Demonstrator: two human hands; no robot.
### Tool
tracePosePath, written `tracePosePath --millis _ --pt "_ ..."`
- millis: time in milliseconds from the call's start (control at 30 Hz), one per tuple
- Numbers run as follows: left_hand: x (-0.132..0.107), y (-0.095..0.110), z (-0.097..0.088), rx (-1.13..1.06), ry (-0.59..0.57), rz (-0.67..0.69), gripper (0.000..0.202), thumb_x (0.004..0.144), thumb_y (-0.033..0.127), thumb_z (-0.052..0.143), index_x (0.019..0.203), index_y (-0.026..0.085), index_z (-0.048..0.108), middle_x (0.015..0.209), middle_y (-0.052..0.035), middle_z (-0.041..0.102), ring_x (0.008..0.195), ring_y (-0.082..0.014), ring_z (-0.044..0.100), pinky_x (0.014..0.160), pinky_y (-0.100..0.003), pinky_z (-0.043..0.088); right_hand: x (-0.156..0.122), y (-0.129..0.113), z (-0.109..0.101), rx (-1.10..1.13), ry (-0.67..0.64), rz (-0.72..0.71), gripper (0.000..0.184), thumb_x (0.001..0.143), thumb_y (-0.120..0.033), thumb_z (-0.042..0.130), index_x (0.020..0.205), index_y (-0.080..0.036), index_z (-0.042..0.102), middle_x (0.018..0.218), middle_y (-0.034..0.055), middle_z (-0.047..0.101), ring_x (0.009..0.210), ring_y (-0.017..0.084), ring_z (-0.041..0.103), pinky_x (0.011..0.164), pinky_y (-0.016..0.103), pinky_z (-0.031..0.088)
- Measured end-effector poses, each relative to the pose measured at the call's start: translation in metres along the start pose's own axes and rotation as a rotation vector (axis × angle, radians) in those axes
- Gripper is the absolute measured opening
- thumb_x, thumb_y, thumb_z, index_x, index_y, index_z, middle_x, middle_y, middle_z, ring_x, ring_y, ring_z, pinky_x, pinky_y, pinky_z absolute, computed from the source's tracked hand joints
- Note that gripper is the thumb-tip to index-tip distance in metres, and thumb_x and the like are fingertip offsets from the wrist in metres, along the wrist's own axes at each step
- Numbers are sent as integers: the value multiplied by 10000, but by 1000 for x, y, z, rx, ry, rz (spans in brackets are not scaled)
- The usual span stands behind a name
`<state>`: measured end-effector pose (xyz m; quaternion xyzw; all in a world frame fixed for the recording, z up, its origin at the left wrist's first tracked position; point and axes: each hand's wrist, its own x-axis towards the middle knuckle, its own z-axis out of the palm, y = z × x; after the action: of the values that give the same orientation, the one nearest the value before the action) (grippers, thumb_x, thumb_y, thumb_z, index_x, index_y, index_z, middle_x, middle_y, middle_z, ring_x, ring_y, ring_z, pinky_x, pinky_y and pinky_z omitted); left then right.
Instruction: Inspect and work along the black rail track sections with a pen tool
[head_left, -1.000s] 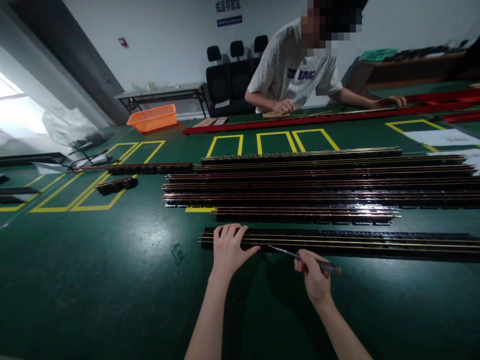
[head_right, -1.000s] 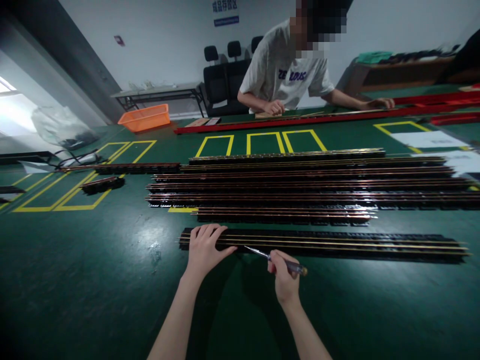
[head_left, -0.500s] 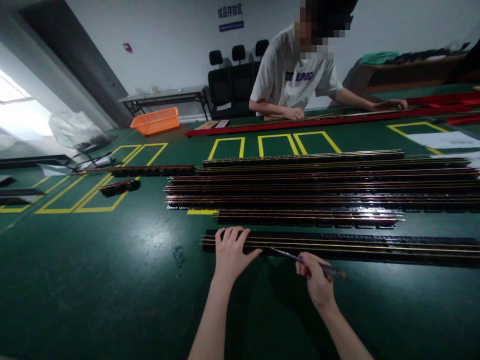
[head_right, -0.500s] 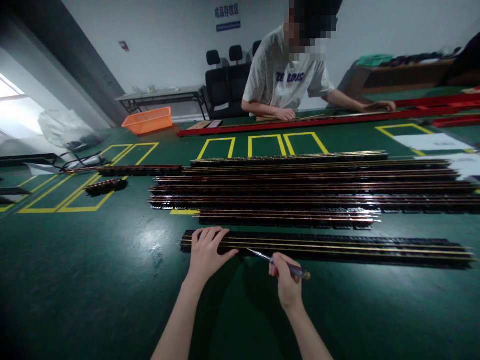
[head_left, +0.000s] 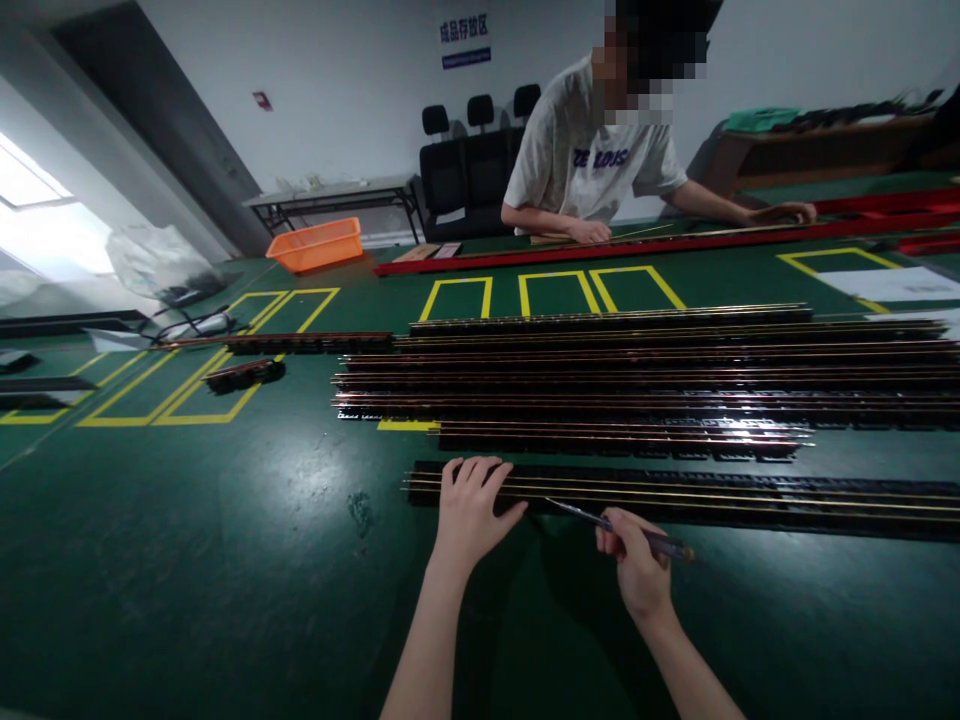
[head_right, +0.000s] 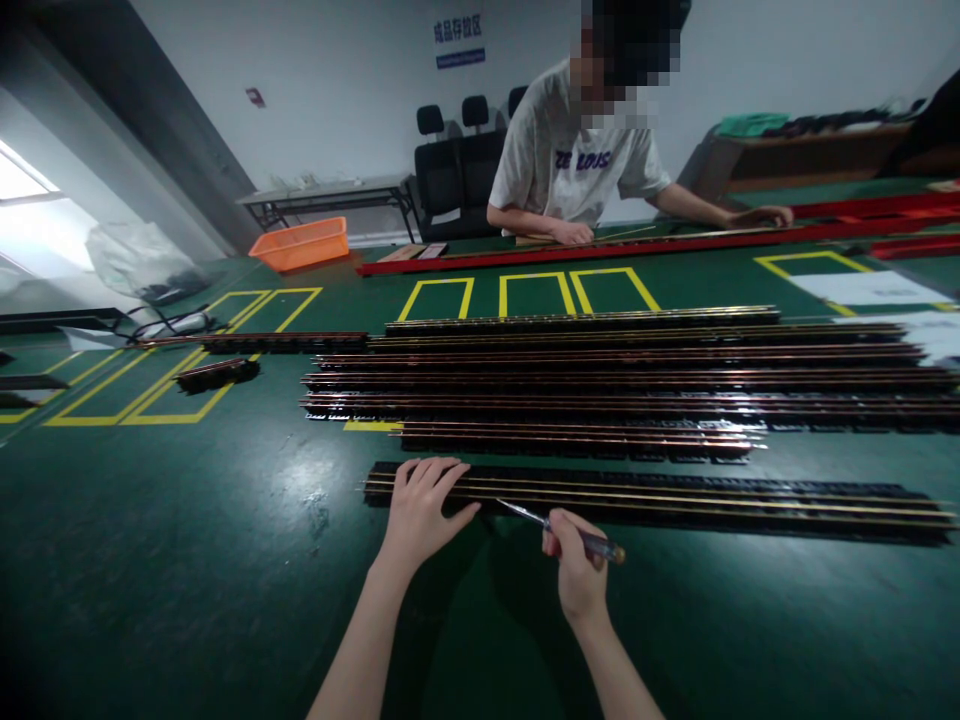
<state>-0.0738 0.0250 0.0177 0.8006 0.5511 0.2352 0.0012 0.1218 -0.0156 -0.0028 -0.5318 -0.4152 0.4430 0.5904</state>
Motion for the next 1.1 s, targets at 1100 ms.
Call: tracePosePath --millis 1100 --pt "0 -4 -1 -21 -3 3 298 753 323 597 1025 203 592 1049 -52 639 998 -238 558 926 -469 376 0 6 -4 66 -13 -10 419 799 -369 529 418 -206 465 445 -12 441 477 133 439 483 267 357"
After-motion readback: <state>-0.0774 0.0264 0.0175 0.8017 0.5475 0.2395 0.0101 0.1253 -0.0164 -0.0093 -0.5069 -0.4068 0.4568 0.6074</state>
